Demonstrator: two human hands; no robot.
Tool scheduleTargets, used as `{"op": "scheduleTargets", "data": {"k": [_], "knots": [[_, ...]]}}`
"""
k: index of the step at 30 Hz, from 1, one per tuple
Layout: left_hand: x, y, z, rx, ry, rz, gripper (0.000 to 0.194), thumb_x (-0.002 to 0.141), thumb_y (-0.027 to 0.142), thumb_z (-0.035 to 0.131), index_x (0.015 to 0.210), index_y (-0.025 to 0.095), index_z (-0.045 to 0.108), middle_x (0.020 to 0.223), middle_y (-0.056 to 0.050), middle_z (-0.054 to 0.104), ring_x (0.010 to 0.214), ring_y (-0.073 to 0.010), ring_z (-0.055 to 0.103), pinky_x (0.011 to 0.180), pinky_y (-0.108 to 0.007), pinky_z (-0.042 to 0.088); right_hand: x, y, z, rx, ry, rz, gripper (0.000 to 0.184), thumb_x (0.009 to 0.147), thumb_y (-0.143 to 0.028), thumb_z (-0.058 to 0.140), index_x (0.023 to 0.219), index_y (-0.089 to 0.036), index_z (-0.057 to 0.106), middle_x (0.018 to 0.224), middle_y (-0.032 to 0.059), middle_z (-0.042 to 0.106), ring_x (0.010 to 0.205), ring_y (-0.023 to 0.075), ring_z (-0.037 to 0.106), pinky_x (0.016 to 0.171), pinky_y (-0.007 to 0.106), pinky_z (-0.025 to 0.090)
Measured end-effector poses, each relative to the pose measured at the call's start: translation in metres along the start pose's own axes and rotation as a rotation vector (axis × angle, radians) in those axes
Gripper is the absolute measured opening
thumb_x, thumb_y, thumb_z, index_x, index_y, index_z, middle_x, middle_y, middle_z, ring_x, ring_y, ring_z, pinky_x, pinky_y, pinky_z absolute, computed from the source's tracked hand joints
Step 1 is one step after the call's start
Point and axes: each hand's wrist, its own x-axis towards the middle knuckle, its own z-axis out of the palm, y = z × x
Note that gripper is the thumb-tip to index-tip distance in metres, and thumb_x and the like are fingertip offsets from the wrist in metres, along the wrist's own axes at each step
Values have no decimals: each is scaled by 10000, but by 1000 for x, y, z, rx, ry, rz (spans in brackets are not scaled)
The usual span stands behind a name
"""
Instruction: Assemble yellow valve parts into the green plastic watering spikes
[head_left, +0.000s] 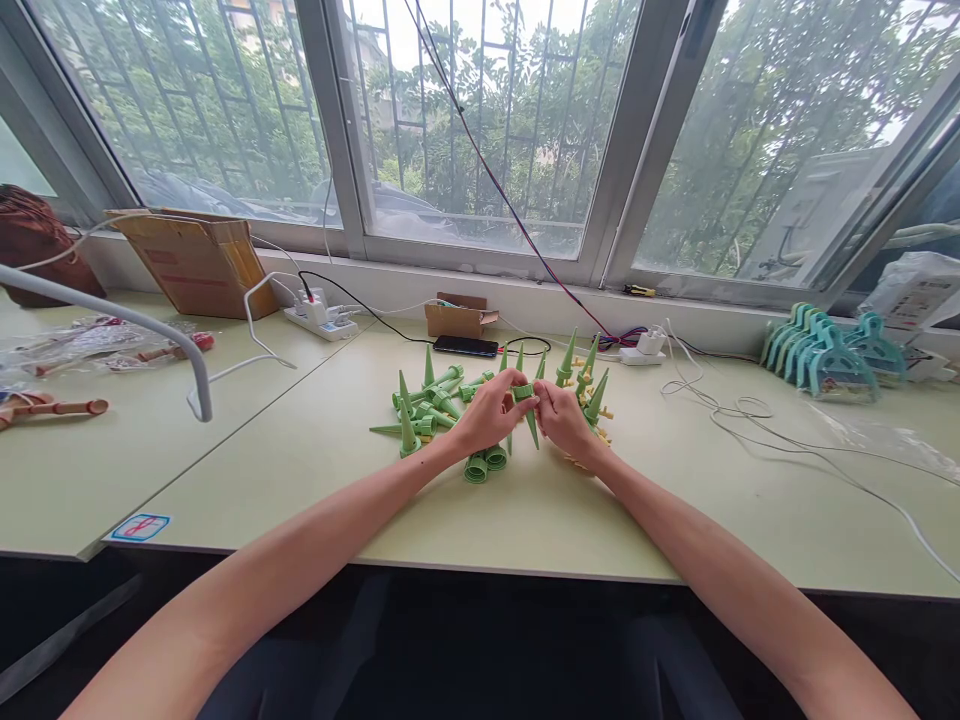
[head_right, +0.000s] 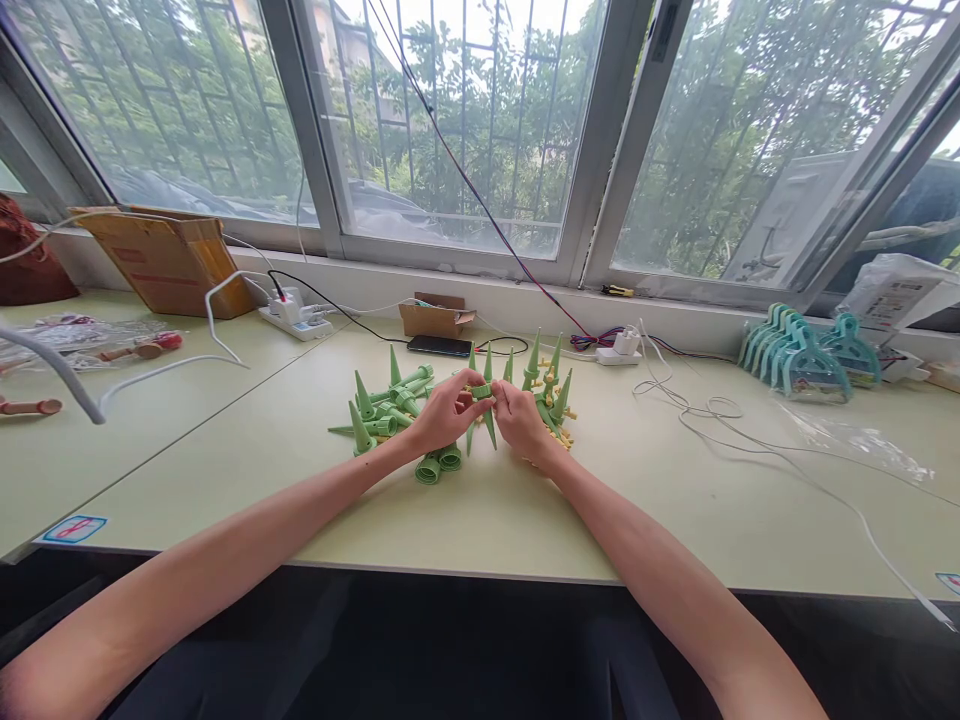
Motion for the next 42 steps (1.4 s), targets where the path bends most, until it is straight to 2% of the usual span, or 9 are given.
{"op": "scheduleTargets", "data": {"k": [16,26,32,42], "knots": [[-1,0,0,37,2,4,240,883,395,578,968,190,484,766,28,524,533,-76,470,558,-240,412,0,-1,0,47,-1,23,402,981,-484,328,677,-227,387,470,-50,408,434,116,371,472,257,302],[-1,0,0,46,8,8,257,887,423,562,974,189,497,811,14,547,538,-76,479,558,-244,429,0,0,0,52,0,25,404,980,-488,327,678,-227,387,480,-48,418,437,116,382,463,254,301],[-1,-1,0,44,11,15,256,886,420,568,969,187,502,741,25,531,545,-86,484,556,-240,420,-1,-1,0,50,1,27,409,976,-491,326,668,-228,380,469,-49,405,438,116,380,468,253,308],[-2,2,0,9,6,-11,291,882,401,572,1052,199,451,972,-22,567,459,-25,432,531,-226,428,-1,-2,0,58,-2,38,429,971,-527,330,665,-230,370,471,-47,409,438,115,374,464,254,302]]}}
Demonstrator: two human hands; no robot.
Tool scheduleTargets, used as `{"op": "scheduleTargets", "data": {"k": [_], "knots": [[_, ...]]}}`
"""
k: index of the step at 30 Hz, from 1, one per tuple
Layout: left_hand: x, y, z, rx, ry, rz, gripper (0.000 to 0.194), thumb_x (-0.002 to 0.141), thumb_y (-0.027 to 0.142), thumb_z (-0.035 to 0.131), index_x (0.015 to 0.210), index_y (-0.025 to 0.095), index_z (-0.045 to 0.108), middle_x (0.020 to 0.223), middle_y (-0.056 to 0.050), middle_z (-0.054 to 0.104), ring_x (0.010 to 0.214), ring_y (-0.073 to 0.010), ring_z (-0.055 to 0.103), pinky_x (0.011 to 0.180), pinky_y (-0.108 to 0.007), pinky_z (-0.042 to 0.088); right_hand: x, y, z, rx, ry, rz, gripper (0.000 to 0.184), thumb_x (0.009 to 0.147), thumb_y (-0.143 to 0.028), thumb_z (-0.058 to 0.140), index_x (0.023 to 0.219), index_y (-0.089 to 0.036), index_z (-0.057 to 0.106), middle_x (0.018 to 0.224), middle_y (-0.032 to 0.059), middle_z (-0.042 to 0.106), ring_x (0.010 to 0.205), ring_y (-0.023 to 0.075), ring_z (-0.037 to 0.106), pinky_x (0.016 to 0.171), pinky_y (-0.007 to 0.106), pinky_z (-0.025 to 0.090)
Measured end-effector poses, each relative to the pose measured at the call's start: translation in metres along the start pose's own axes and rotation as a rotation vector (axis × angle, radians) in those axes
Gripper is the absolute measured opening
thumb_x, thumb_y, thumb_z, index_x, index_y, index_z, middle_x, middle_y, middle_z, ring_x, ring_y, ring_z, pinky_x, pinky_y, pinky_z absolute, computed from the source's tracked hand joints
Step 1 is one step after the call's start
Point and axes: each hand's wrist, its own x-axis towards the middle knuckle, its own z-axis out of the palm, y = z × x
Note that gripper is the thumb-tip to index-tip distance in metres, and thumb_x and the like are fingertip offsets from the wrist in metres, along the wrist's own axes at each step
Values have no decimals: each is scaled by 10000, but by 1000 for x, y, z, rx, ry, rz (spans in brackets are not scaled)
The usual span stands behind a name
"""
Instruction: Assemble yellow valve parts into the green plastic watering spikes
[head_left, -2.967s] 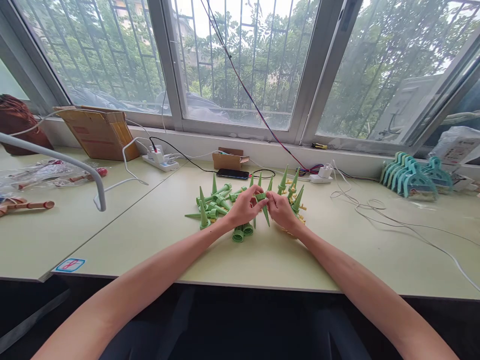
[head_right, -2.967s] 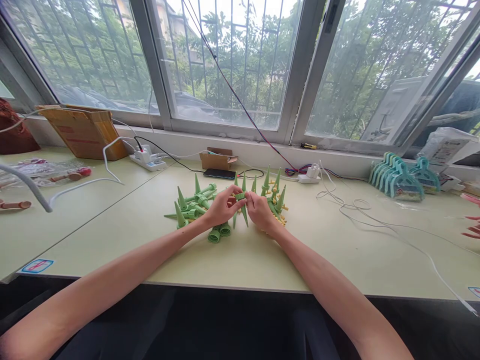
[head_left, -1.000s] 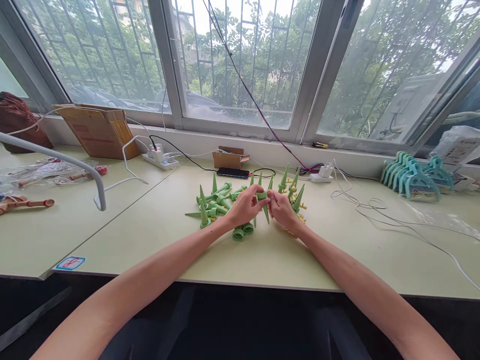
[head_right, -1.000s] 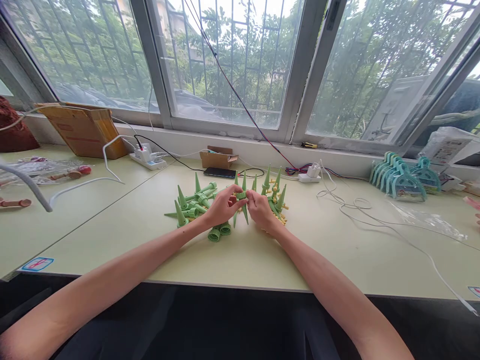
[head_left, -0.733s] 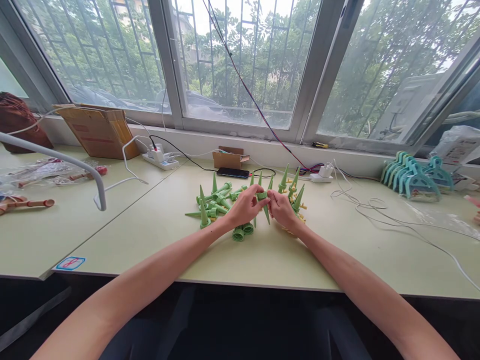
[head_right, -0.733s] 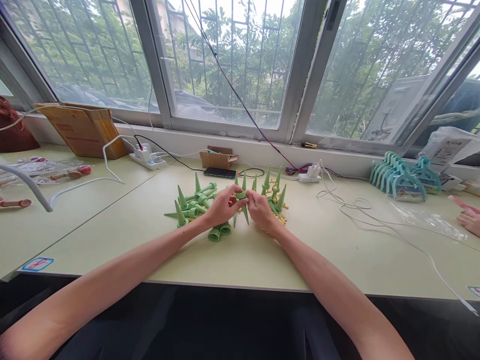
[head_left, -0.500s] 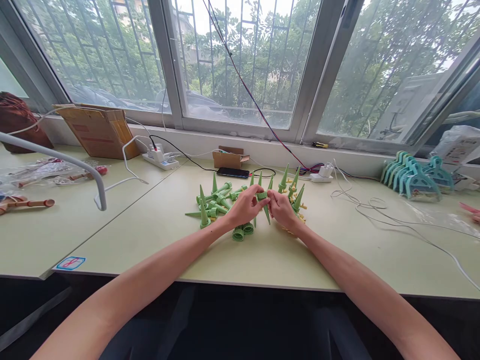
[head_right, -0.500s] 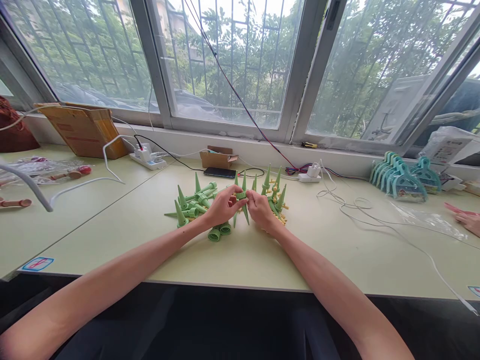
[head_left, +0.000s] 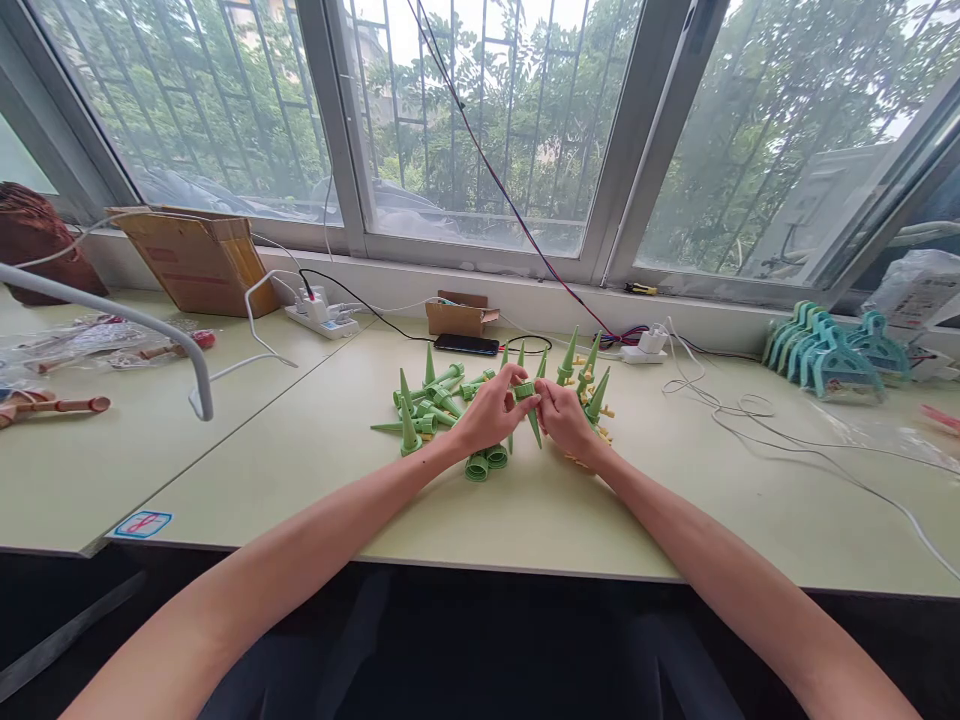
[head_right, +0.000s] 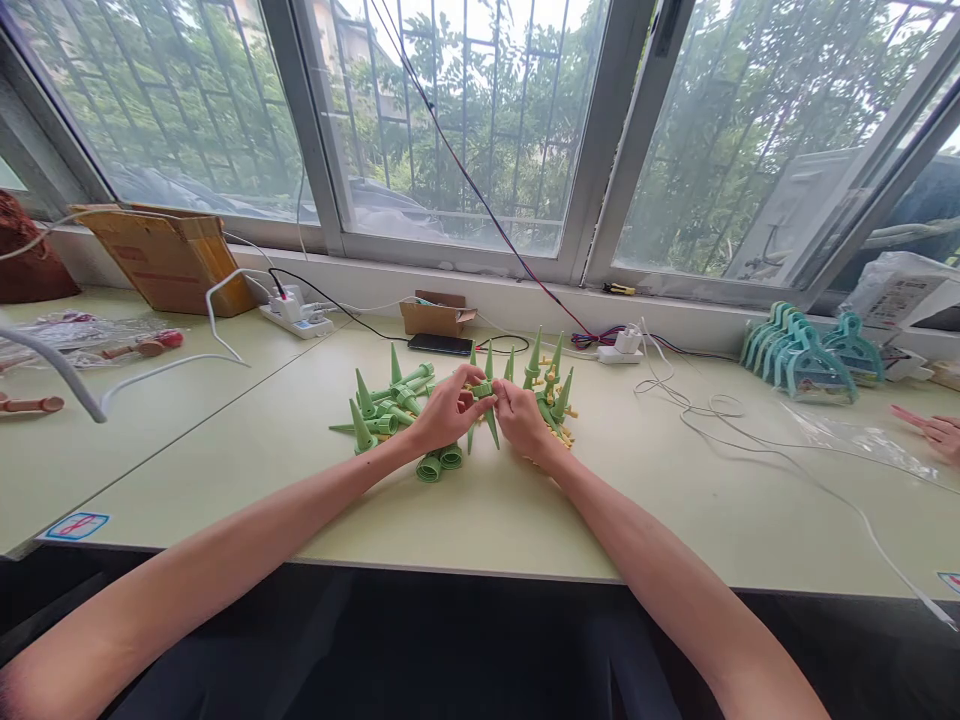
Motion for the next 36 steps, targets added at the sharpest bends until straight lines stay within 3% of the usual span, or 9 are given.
{"op": "scheduleTargets", "data": {"k": [36], "knots": [[1,-2,0,3,-19,-24,366,880,396,577,1169,208,453,955,-13,539,471,-39,471,555,-233,444,0,-1,-1,-4,-17,-11,392,975,-455,344,661,-223,377,465,-51,410,428,108,364,472,256,286]]}}
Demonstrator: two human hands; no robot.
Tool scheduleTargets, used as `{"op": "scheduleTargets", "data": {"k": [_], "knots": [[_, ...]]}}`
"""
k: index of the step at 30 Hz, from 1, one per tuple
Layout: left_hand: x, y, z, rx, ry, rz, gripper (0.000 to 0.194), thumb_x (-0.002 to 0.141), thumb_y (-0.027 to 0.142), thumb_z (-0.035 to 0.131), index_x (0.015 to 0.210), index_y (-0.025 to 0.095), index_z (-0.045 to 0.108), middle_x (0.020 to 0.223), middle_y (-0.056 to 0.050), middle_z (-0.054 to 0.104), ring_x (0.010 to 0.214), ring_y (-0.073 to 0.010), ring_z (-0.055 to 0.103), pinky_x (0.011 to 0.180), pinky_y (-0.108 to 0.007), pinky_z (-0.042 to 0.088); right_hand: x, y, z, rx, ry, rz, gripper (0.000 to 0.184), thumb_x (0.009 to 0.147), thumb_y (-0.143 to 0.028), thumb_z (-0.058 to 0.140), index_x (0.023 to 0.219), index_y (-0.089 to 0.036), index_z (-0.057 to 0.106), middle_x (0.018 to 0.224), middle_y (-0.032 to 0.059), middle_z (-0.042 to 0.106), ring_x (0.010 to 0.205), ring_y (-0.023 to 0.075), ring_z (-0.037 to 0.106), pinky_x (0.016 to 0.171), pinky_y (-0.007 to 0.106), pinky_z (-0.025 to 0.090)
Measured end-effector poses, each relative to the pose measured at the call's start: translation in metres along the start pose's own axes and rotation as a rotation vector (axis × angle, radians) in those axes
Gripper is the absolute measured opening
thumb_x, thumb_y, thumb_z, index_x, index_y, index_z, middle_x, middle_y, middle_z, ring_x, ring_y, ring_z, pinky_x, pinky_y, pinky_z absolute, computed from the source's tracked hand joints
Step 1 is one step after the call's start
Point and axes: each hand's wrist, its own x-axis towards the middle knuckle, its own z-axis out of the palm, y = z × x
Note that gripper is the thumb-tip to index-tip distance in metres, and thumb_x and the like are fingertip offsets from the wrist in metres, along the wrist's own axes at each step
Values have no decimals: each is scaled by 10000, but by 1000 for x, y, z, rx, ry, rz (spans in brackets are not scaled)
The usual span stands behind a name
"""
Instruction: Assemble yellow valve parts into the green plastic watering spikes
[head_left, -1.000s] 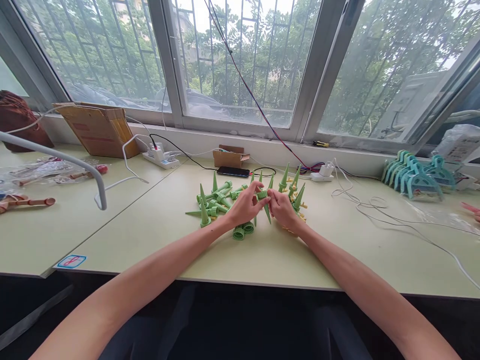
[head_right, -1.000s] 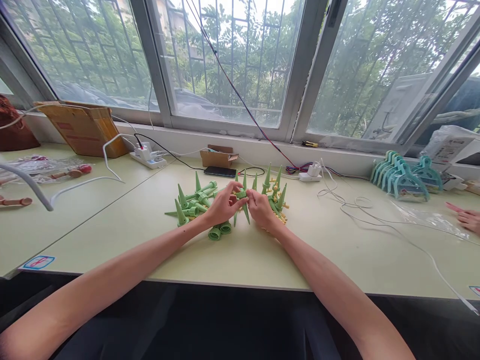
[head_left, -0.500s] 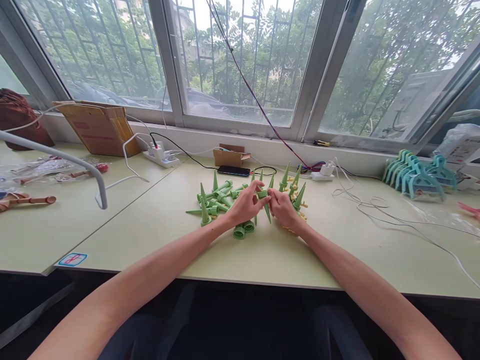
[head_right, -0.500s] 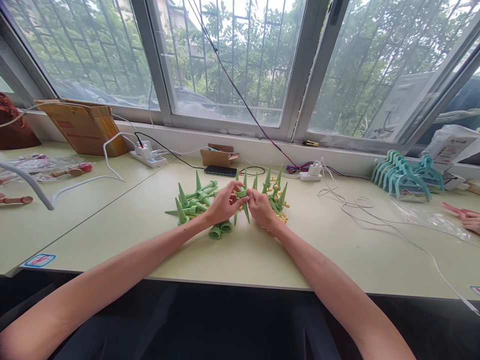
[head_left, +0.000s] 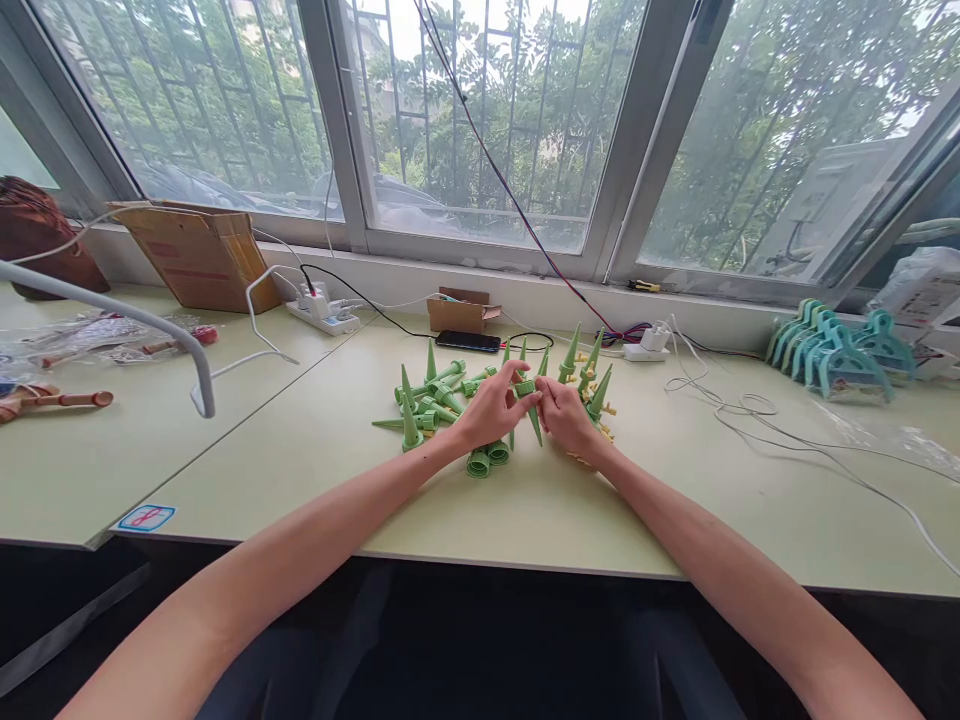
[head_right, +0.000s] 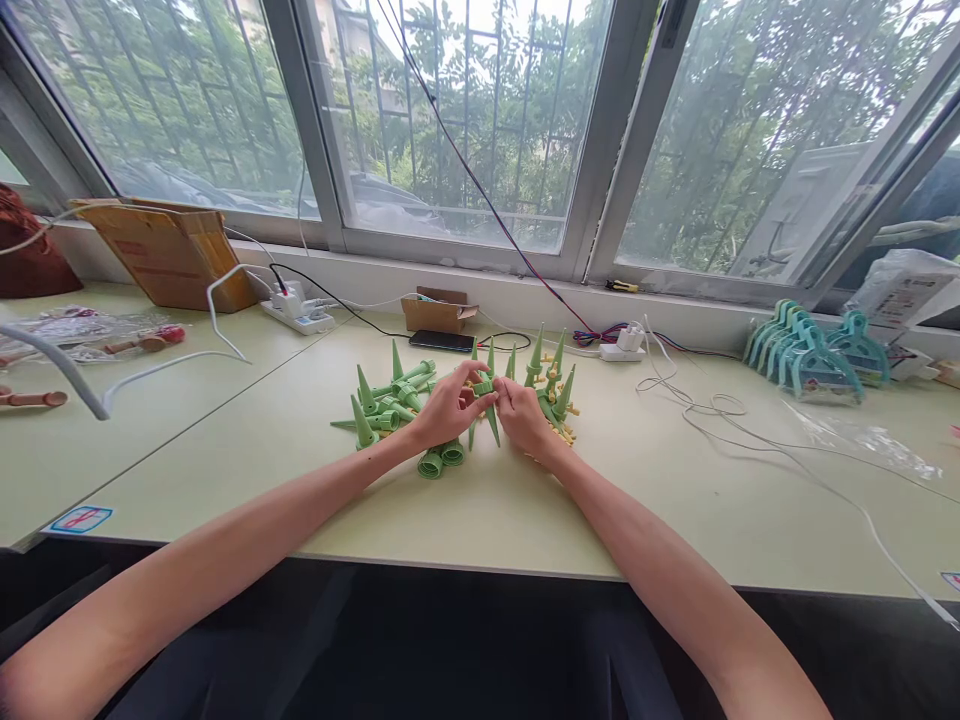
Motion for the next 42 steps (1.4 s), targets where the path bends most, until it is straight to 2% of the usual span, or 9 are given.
{"op": "scheduleTargets", "data": {"k": [42], "knots": [[0,0,0,15,-6,8,371,887,400,568,1181,208,449,970,-25,536,486,-40,451,544,-228,434,1,4,0,-17,-12,6,403,975,-480,337,664,-226,374,469,-46,417,434,113,373,463,252,292]]}}
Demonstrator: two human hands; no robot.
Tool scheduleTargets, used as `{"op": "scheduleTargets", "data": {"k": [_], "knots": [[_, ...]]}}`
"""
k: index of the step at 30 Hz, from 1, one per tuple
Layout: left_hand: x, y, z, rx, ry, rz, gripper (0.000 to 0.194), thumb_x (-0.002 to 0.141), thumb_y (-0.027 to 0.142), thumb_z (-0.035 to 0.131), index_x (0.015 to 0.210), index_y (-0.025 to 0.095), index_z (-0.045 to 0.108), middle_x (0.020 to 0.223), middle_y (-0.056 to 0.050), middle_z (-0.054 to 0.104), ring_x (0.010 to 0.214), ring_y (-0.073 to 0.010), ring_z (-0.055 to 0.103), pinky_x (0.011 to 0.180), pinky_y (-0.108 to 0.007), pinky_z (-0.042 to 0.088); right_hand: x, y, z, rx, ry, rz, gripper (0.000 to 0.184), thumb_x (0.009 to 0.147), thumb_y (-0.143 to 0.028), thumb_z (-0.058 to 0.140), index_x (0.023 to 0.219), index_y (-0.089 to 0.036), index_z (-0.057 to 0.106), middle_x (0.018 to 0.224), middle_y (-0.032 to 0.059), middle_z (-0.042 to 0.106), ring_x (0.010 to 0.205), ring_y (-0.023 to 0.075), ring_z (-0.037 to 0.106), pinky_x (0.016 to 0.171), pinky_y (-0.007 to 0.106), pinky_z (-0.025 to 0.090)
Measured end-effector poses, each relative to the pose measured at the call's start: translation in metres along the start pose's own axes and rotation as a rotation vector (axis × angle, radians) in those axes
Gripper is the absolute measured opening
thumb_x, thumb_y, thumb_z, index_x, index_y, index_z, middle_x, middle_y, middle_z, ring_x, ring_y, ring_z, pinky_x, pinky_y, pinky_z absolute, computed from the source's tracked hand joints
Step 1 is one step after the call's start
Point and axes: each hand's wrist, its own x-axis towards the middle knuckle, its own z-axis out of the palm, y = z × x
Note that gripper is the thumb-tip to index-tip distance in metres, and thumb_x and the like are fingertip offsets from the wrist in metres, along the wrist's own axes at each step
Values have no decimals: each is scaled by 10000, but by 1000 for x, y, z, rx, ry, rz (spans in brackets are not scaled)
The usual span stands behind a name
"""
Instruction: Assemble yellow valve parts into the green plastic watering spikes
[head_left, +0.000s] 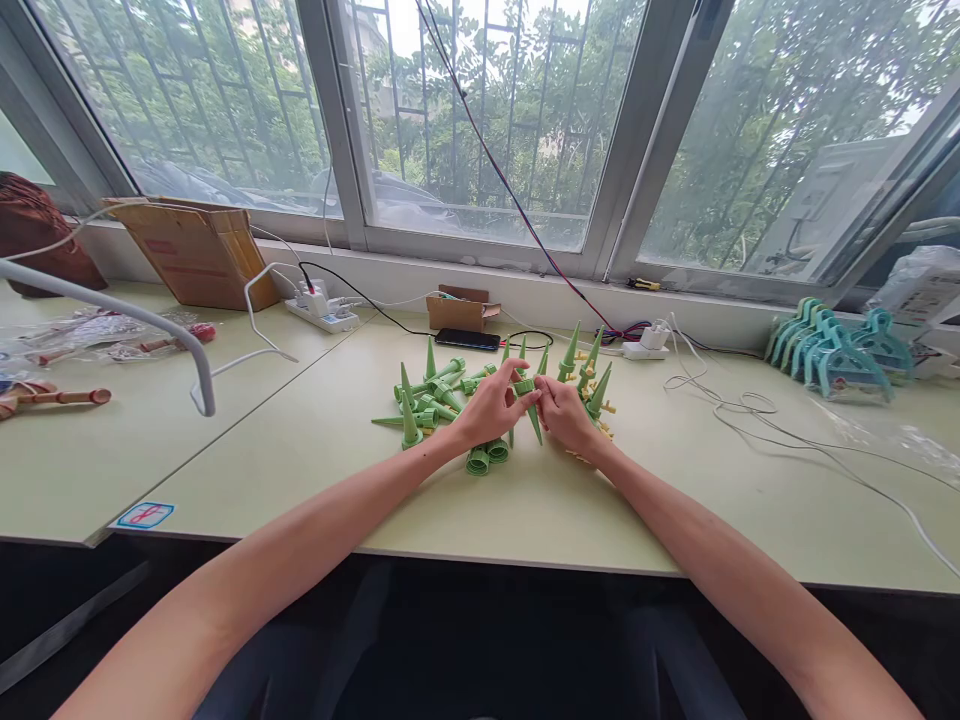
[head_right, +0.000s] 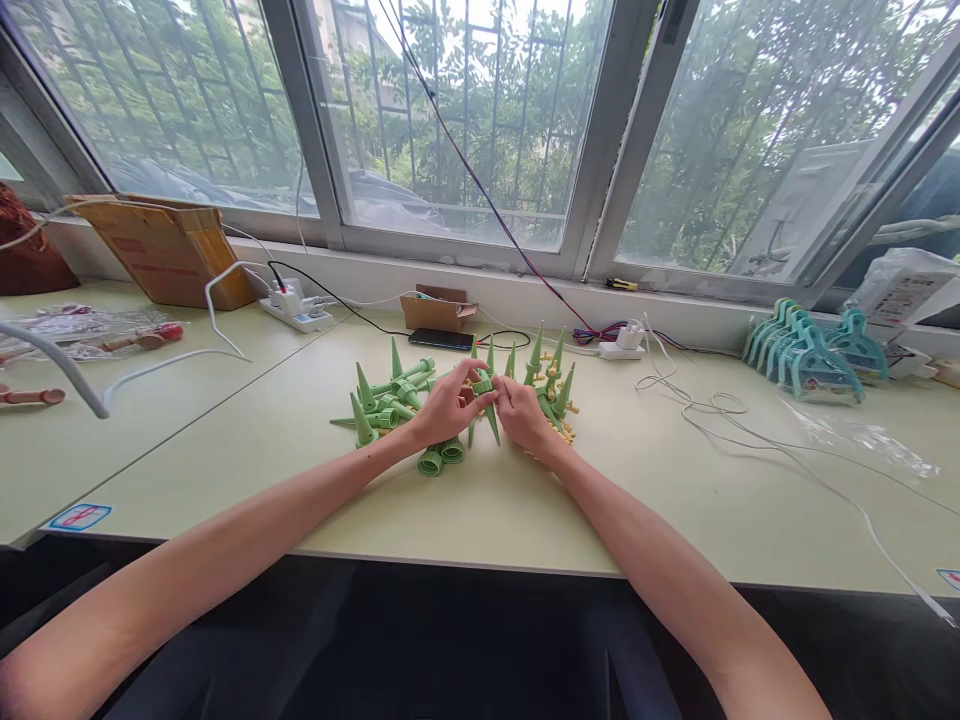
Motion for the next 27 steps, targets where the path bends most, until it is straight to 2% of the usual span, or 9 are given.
{"op": "scheduleTargets", "data": {"k": [10,18,27], "knots": [[0,0,1,-26,13,0,332,866,360,602,1138,215,476,992,-22,573,471,-34,452,576,-244,459,0,2,-1,20,-7,8,430,971,-532,342,674,-224,387,468,-45,421,433,113,370,464,253,299],[0,2,1,-48,20,22,255,866,357,603,1015,211,456,999,-10,580,462,-22,420,510,-215,399,0,0,-2,76,-19,17,437,970,-543,355,682,-219,412,465,-46,429,418,107,363,454,252,297],[0,2,1,-19,33,79,203,879,363,598,907,194,490,856,9,534,521,-51,446,500,-206,368,0,-2,-4,92,-18,30,491,947,-602,366,627,-229,376,441,-37,427,400,111,374,432,253,301]]}}
